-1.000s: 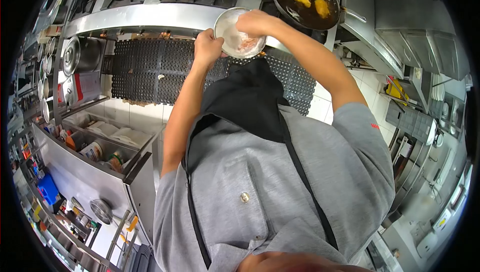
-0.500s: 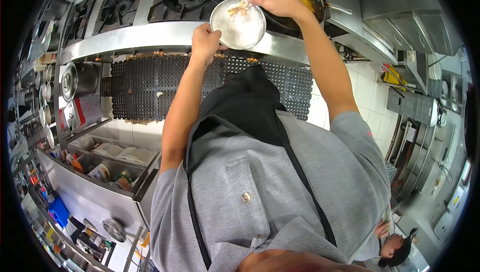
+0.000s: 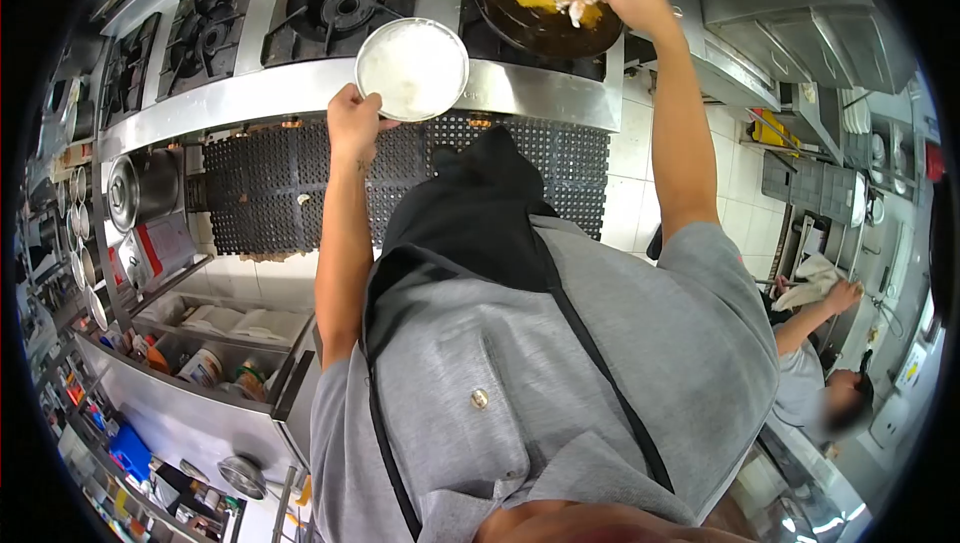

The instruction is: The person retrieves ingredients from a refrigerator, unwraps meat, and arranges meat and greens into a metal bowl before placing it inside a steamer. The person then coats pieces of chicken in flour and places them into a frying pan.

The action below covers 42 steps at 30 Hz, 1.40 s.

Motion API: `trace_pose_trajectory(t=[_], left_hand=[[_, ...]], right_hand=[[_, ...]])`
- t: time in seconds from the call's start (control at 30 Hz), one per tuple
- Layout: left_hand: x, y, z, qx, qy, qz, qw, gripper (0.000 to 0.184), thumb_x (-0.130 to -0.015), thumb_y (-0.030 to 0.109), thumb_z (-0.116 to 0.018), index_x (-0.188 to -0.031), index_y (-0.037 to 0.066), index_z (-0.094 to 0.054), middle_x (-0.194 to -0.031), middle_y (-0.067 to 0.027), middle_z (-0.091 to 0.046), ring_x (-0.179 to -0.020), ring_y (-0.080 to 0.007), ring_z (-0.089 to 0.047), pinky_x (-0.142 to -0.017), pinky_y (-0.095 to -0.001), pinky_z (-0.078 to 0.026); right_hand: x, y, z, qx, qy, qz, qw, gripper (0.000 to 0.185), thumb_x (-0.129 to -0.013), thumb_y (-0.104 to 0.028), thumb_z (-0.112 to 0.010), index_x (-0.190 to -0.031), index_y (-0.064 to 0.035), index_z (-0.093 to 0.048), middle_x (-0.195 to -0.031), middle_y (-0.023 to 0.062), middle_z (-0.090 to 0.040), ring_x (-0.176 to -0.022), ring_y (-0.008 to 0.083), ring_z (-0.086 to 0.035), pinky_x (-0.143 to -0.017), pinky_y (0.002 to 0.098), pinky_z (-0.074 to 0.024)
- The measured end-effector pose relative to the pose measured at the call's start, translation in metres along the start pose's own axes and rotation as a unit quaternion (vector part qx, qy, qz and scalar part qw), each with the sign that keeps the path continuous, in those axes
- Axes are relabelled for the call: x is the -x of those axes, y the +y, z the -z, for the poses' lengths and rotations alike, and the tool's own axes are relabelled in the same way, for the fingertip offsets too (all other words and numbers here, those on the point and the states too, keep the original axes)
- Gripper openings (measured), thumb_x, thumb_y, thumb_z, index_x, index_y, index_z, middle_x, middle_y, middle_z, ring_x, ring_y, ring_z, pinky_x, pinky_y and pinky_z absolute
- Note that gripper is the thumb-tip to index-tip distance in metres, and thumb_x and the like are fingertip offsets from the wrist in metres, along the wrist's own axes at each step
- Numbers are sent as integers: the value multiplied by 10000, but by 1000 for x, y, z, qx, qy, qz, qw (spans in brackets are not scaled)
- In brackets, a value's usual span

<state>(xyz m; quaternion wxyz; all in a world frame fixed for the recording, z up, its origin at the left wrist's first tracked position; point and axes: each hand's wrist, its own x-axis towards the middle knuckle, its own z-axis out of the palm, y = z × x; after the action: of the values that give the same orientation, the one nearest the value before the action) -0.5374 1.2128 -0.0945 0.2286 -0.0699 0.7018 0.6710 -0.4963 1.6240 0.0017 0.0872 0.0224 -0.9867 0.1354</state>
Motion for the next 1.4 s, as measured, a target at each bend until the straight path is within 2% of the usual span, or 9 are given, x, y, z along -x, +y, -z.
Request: trace_pose_trajectory(t=[0.1,0.27,0.37,0.4,0.63,0.73,0.97,1.2,1.4], left_hand=[[10,-3,20,2,48,11,999,87,-797,-47,-519,-722,-29,-476,-717,-83,-525,-600,-181,-599,-503,-313,-599],[36,-19,63,42,146,39,988,36,-807,-41,-515,-791,-70,-528,-739,-102,-560,-600,-188,-605,-497,-310,-589],[53,-40,98,15,227,55,972,38,-811,-19,-533,-781,-39,-522,-738,-91,-547,-624,-190,-613,-482,-329,-584],[63,-49,116,-22,251,85,964,54,-809,-5,-540,-765,-9,-510,-746,-77,-539,-675,-194,-631,-491,-344,-590],[144,-115,254,225,457,74,858,119,-794,-33,-501,-900,-66,-545,-784,-110,-586,-606,-218,-632,-496,-327,-596],[169,-153,335,250,517,93,813,73,-803,-34,-495,-863,-66,-524,-784,-131,-581,-606,-237,-631,-492,-340,-605],[204,-147,543,270,609,57,744,129,-803,-56,-507,-725,11,-429,-755,-115,-551,-622,-245,-636,-476,-379,-609],[187,-61,813,219,649,-66,726,90,-825,-26,-538,-787,9,-464,-786,-111,-559,-631,-231,-617,-495,-365,-610],[116,31,1052,228,691,-172,663,195,-800,-80,-485,-984,-138,-514,-951,-218,-606,-754,-337,-670,-507,-362,-611]], right_hand=[[-1,-2,-31,64,-64,-104,990,202,-773,-155,-648,-966,-143,-708,-973,153,-661,-947,369,-625,-816,460,-495],[-10,-9,-101,101,-133,-134,977,250,-762,-139,-672,-1010,-125,-698,-990,158,-676,-942,357,-641,-818,460,-498],[-18,-5,-122,60,-78,-59,993,237,-781,-106,-599,-999,-51,-674,-954,217,-660,-909,409,-617,-793,469,-482],[-31,-35,-108,99,-114,-97,984,254,-798,-101,-587,-1030,-48,-675,-957,218,-659,-905,410,-617,-790,467,-483],[-112,-206,-115,43,-54,76,995,133,-843,-133,-614,-941,-43,-613,-914,166,-625,-892,393,-594,-753,486,-463],[-151,-295,-150,-30,-96,176,979,148,-853,-144,-623,-961,-43,-627,-905,164,-627,-908,383,-592,-762,470,-469],[-208,-472,-222,-7,-200,203,959,213,-836,-153,-654,-1028,-63,-631,-930,168,-631,-915,387,-594,-775,472,-473],[-263,-597,-277,-48,-279,192,940,268,-826,-151,-666,-1071,-46,-636,-972,209,-640,-934,413,-599,-801,473,-468],[-357,-692,-356,-57,-299,206,930,283,-829,-160,-668,-1084,-40,-641,-1003,213,-643,-943,412,-599,-821,465,-470]])
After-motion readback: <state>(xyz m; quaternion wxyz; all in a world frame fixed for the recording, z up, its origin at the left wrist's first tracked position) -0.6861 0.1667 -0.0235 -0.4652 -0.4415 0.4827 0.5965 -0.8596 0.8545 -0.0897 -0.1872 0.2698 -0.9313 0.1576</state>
